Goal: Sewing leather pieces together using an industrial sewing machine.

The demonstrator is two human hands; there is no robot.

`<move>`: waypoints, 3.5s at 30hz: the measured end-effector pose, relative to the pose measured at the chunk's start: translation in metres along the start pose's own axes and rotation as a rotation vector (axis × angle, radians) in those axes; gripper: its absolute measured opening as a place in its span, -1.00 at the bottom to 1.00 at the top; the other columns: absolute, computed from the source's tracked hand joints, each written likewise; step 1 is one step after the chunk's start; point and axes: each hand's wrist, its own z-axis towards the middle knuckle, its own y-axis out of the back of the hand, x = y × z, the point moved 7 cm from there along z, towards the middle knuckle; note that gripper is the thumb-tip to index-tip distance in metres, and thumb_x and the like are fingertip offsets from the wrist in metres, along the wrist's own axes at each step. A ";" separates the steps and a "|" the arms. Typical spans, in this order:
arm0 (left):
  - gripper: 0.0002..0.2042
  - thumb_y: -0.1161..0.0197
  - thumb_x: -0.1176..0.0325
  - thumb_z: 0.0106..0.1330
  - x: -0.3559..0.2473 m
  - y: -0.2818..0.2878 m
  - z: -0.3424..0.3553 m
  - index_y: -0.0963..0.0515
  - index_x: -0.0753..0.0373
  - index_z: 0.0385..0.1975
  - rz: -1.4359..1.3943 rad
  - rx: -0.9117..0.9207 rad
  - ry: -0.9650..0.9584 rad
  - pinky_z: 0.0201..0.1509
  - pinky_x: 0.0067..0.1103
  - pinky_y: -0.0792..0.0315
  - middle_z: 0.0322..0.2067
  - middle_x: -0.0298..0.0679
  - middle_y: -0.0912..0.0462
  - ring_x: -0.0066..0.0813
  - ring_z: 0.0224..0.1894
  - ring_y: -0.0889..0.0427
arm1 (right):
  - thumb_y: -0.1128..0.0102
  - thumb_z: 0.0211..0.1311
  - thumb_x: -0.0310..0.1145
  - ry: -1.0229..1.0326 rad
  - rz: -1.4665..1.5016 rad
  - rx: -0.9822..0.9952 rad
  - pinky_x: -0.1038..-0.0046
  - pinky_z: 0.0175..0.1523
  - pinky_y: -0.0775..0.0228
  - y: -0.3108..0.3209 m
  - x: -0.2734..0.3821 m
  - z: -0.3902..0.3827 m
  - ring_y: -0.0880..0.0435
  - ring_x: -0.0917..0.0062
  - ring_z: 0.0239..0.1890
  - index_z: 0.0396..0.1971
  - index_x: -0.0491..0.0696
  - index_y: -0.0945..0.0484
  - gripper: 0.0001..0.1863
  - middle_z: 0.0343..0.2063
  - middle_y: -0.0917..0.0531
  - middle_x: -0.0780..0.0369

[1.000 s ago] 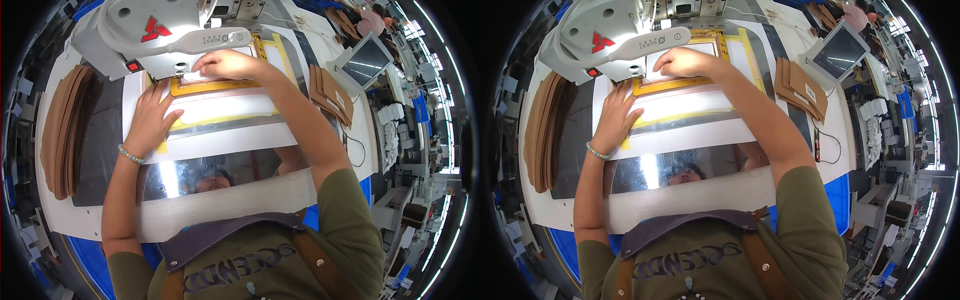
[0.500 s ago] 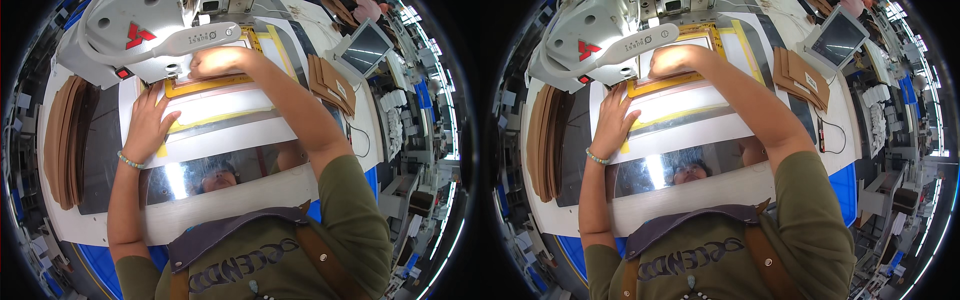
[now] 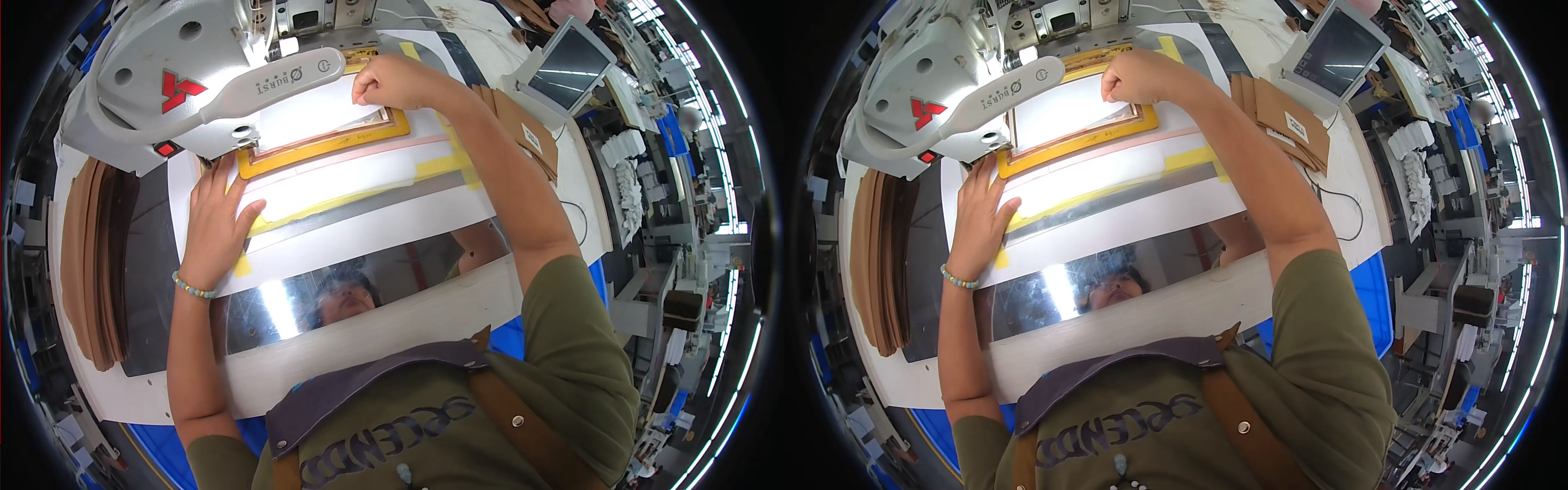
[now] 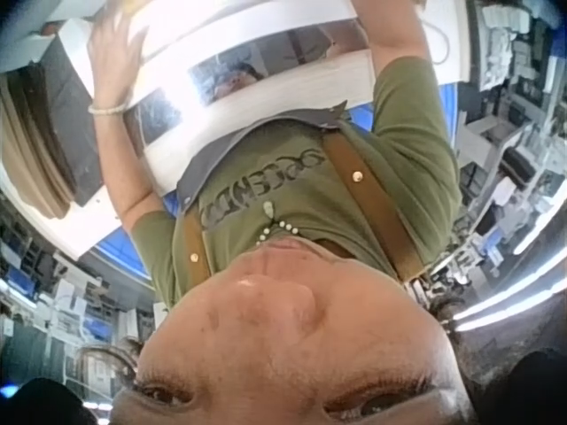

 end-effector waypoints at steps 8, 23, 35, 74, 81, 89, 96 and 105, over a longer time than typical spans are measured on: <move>-0.36 0.02 -0.09 0.63 0.002 -0.002 0.002 -0.41 0.28 0.48 0.021 -0.018 -0.008 0.67 -0.11 0.03 0.57 0.07 -0.24 0.10 0.64 -0.10 | -0.37 0.28 -0.42 0.049 0.049 -0.021 0.46 -0.28 -0.36 -0.008 -0.001 -0.023 -0.53 0.63 -0.47 -0.28 -0.07 -0.75 -0.92 -0.59 -0.62 0.37; -0.41 -0.18 0.08 0.55 0.002 -0.001 0.000 -0.42 0.31 0.45 -0.010 -0.077 -0.004 0.67 -0.14 0.00 0.55 0.04 -0.27 0.04 0.63 -0.14 | -0.42 0.17 -0.47 0.036 0.045 0.074 0.48 -0.29 -0.38 -0.005 0.001 -0.012 -0.58 0.64 -0.47 -0.39 -0.06 -0.69 -0.94 -0.55 -0.70 0.35; -0.37 0.01 -0.03 0.64 0.003 -0.002 0.001 -0.33 0.28 0.52 0.026 -0.028 -0.002 0.69 -0.14 0.05 0.58 0.05 -0.23 0.05 0.64 -0.10 | -0.46 0.05 -0.40 0.024 0.034 0.216 0.44 -0.23 -0.47 -0.009 -0.010 0.004 -0.68 0.57 -0.37 -0.31 -0.02 -0.73 -0.83 -0.51 -0.73 0.35; -0.40 -0.13 0.02 0.57 0.003 -0.002 0.000 -0.42 0.36 0.42 -0.045 -0.093 -0.035 0.63 -0.16 -0.05 0.53 0.08 -0.28 0.10 0.58 -0.19 | -0.12 0.32 -0.49 0.140 -0.377 -0.118 0.22 0.05 -0.47 -0.004 0.051 -0.020 -0.63 0.25 -0.21 -0.42 -0.05 -0.67 -0.84 -0.43 -0.69 0.14; -0.36 -0.12 -0.03 0.59 0.001 0.000 0.000 -0.41 0.36 0.45 -0.039 -0.078 -0.033 0.63 -0.13 -0.04 0.55 0.07 -0.25 0.10 0.59 -0.17 | 0.02 0.25 -0.56 0.289 0.403 0.060 0.32 -0.07 -0.47 -0.051 0.100 0.021 -0.64 0.40 -0.21 -0.30 -0.16 -0.56 -0.85 -0.36 -0.67 0.15; -0.37 -0.15 0.01 0.58 0.001 0.004 0.000 -0.39 0.38 0.46 -0.070 -0.066 -0.024 0.63 -0.14 -0.03 0.57 0.08 -0.21 0.11 0.61 -0.13 | 0.02 0.38 -0.54 0.054 0.334 0.146 0.32 0.30 -0.51 -0.078 0.112 0.042 -0.77 0.38 0.08 0.18 -0.17 -0.65 -0.57 0.02 -0.81 0.08; -0.37 -0.17 0.04 0.57 0.007 0.011 -0.006 -0.38 0.37 0.47 -0.148 -0.085 0.007 0.66 -0.19 -0.04 0.57 0.07 -0.24 0.07 0.61 -0.15 | 0.08 0.22 -0.63 0.282 0.463 -0.430 0.40 0.24 -0.49 -0.033 0.076 -0.024 -0.72 0.35 0.07 -0.11 -0.17 -0.64 -0.67 -0.06 -0.77 0.13; -0.70 -0.30 0.32 0.43 0.142 0.113 -0.038 -0.68 0.32 0.07 0.196 -0.435 0.272 0.23 -0.25 -0.56 0.09 -0.05 -0.74 0.00 0.14 -0.67 | 0.02 0.30 -0.65 0.270 0.323 -0.670 0.43 0.10 -0.54 -0.030 0.049 -0.075 -0.72 0.40 0.03 -0.30 -0.20 -0.63 -0.80 0.01 -0.74 0.13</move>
